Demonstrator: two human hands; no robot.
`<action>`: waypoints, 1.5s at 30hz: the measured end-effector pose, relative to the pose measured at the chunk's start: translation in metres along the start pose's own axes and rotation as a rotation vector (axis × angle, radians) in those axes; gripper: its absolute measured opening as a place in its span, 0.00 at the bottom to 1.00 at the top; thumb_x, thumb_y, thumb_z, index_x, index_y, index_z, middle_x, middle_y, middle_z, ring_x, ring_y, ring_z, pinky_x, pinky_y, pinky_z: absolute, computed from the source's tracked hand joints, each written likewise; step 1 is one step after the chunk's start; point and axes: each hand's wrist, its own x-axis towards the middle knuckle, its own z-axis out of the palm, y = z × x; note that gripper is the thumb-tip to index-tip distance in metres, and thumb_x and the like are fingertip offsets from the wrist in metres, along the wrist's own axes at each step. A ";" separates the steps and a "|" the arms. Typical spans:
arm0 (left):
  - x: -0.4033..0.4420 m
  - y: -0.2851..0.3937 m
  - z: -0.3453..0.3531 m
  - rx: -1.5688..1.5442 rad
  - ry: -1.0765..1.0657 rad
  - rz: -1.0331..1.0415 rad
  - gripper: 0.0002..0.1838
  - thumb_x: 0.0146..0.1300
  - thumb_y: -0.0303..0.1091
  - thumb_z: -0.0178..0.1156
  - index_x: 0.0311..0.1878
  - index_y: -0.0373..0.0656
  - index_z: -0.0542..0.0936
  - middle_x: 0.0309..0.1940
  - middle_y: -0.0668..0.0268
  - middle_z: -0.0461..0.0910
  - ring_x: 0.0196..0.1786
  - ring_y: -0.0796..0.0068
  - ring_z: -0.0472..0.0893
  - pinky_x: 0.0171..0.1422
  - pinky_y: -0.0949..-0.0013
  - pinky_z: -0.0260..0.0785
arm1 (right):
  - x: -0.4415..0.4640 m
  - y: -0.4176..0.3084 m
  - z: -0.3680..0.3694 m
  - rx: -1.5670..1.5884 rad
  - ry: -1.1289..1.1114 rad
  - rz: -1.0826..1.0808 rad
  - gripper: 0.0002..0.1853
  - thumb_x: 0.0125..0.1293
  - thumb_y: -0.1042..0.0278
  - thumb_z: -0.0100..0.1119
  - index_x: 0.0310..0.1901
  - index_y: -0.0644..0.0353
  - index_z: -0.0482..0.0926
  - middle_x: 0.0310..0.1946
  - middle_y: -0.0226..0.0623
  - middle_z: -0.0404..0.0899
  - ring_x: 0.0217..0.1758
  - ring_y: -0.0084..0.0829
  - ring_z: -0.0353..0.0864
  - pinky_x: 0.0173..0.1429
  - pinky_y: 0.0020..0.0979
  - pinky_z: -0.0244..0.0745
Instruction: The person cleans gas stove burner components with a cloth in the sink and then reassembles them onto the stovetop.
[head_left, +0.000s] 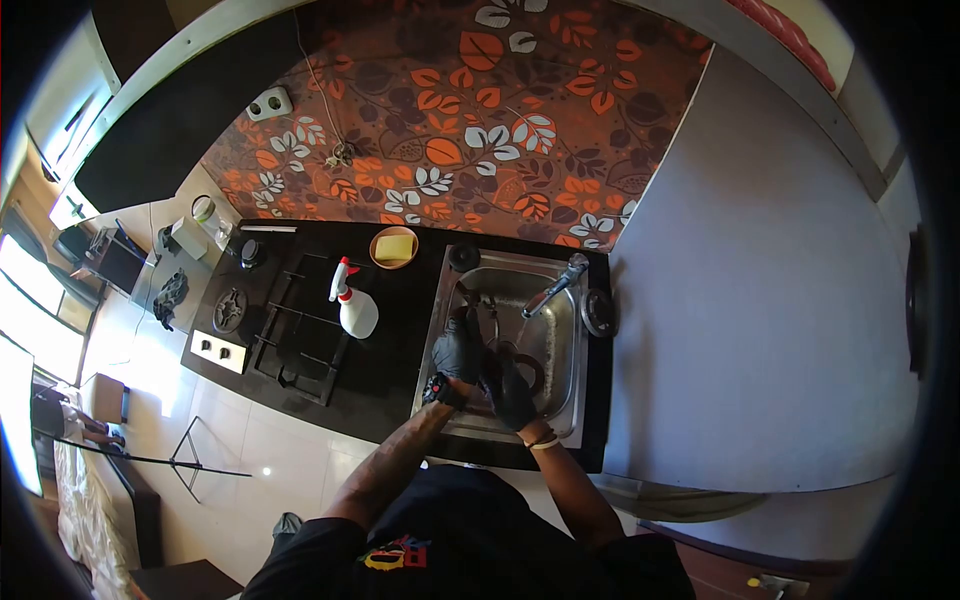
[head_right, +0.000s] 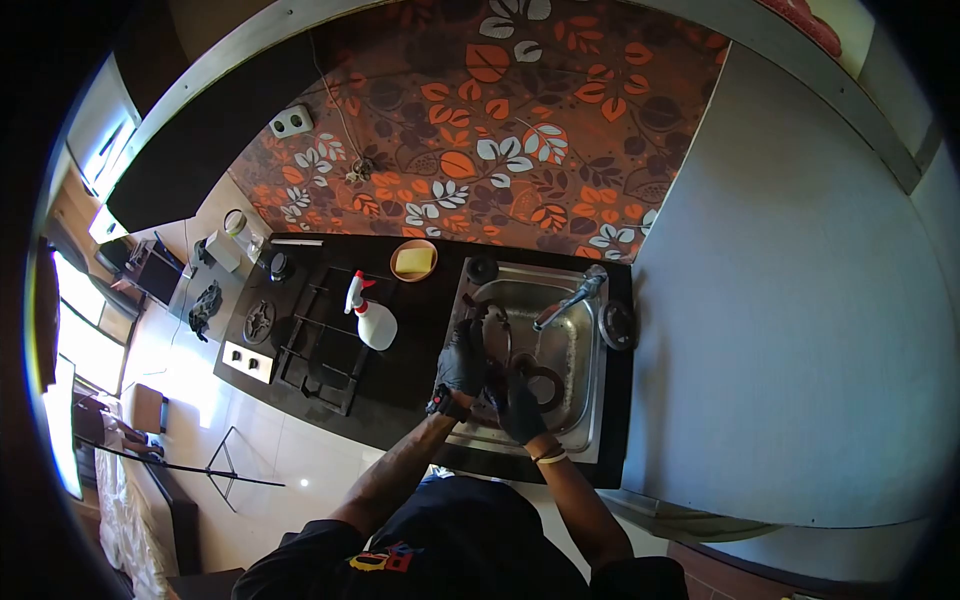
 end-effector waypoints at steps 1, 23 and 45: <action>-0.001 0.005 -0.003 -0.016 -0.006 -0.048 0.20 0.64 0.43 0.54 0.57 0.47 0.71 0.41 0.50 0.81 0.45 0.43 0.80 0.44 0.48 0.73 | -0.002 0.013 -0.004 -0.026 -0.054 0.045 0.21 0.68 0.65 0.56 0.59 0.65 0.68 0.47 0.40 0.79 0.50 0.33 0.79 0.55 0.34 0.72; -0.016 0.020 0.048 0.066 -0.144 -0.094 0.19 0.56 0.40 0.57 0.48 0.37 0.73 0.32 0.48 0.81 0.37 0.47 0.82 0.41 0.49 0.75 | -0.009 0.009 -0.004 0.670 0.271 0.403 0.11 0.70 0.70 0.51 0.51 0.63 0.73 0.46 0.36 0.77 0.51 0.25 0.75 0.52 0.27 0.72; -0.041 -0.005 0.048 -0.019 -0.094 0.060 0.12 0.63 0.44 0.55 0.41 0.50 0.82 0.30 0.57 0.83 0.33 0.49 0.82 0.34 0.51 0.74 | 0.037 0.013 -0.048 -0.137 0.111 -0.144 0.12 0.66 0.68 0.57 0.49 0.61 0.78 0.46 0.39 0.79 0.48 0.33 0.80 0.52 0.31 0.72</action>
